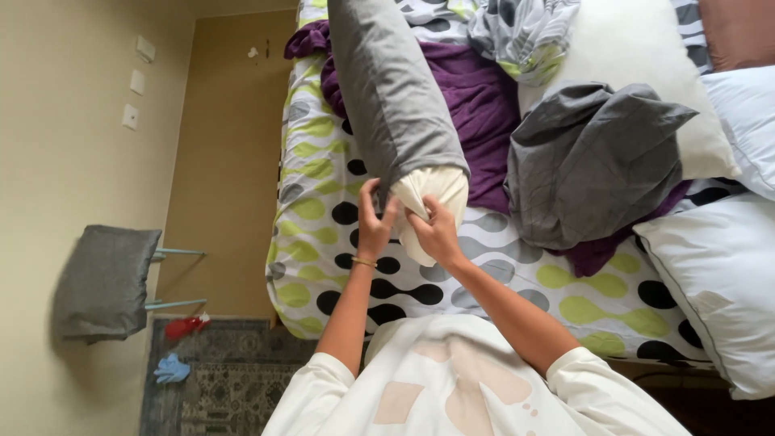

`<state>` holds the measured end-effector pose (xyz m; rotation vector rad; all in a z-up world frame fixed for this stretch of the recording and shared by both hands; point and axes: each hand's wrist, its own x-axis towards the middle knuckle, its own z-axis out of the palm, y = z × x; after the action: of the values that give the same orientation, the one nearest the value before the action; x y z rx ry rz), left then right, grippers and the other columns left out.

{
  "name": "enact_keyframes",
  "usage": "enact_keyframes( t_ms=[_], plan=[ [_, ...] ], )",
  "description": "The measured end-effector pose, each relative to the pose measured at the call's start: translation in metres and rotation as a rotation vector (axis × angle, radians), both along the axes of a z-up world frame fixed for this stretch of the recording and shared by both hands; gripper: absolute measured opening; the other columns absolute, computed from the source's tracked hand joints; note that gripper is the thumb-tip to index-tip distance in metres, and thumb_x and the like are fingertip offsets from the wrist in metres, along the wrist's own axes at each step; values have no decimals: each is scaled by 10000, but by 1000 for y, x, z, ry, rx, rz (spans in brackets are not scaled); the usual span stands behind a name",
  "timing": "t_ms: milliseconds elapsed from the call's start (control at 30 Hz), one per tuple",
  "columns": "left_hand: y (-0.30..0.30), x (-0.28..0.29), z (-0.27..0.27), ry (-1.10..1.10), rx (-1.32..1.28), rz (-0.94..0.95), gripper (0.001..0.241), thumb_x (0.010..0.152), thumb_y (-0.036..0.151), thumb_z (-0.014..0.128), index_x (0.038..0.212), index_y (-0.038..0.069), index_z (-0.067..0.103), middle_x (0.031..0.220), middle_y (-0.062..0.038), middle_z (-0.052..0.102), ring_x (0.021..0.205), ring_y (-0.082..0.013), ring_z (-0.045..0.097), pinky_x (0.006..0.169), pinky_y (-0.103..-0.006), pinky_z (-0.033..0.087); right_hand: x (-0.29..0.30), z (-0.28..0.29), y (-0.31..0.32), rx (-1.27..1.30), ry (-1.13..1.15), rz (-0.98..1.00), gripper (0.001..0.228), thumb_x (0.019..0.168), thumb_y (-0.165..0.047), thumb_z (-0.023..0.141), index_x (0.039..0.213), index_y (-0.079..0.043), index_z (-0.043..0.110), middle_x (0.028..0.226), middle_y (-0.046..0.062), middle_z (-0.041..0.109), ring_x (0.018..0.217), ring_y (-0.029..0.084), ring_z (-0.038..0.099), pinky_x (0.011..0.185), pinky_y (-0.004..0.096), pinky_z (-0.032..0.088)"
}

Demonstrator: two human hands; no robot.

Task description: The person inserts a pillow into a gray pillowcase on a bed, repeatedly adjusting the corners and smoothing the fabric by hand. The person turns the pillow over and tucks the edges to fit the pillowcase snugly.

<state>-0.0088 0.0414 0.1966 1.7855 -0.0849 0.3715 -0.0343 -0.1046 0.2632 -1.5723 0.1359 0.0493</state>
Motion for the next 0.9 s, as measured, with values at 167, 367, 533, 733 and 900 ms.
enact_keyframes(
  t_ms=[167, 367, 533, 733, 900],
  plan=[
    [6, 5, 7, 9, 261, 36, 413, 979, 413, 711, 1259, 126, 613, 1233, -106, 595, 1209, -333, 624, 1037, -433, 504, 1, -49, 4, -195, 22, 129, 101, 904, -260, 732, 915, -204, 649, 643, 64, 654, 564, 119, 572, 546, 318, 478],
    [12, 12, -5, 48, 256, 119, 253, 1000, 137, 631, 1242, 62, 618, 1117, -187, 666, 1088, -408, 676, 921, -488, 569, 25, -51, -28, -315, -288, 270, 77, 994, -237, 656, 1002, -170, 692, 575, 38, 613, 507, 185, 582, 511, 323, 480],
    [1, 5, 15, 32, 95, 109, 144, 1012, 143, 634, 1145, 103, 673, 1011, -141, 704, 1024, -351, 710, 876, -446, 587, 83, -60, -54, -897, -873, -25, 549, 836, -162, 789, 1356, -92, 626, 1178, 188, 613, 1127, 391, 597, 949, 494, 499],
    [-1, 6, 24, -26, 92, 31, 107, 1004, 133, 662, 1110, 118, 668, 997, -124, 683, 1018, -359, 703, 867, -458, 583, 112, -39, -80, -732, -840, 336, 336, 869, -119, 785, 1192, -95, 696, 1000, 140, 699, 970, 386, 687, 855, 484, 563],
    [7, 2, 21, 66, -12, 15, 105, 1056, 107, 586, 1124, 159, 648, 962, -107, 693, 988, -301, 712, 895, -467, 575, 90, 9, -93, -427, -106, 749, 166, 914, -245, 731, 874, -85, 705, 664, 70, 677, 664, 196, 585, 675, 401, 479]
  ],
)
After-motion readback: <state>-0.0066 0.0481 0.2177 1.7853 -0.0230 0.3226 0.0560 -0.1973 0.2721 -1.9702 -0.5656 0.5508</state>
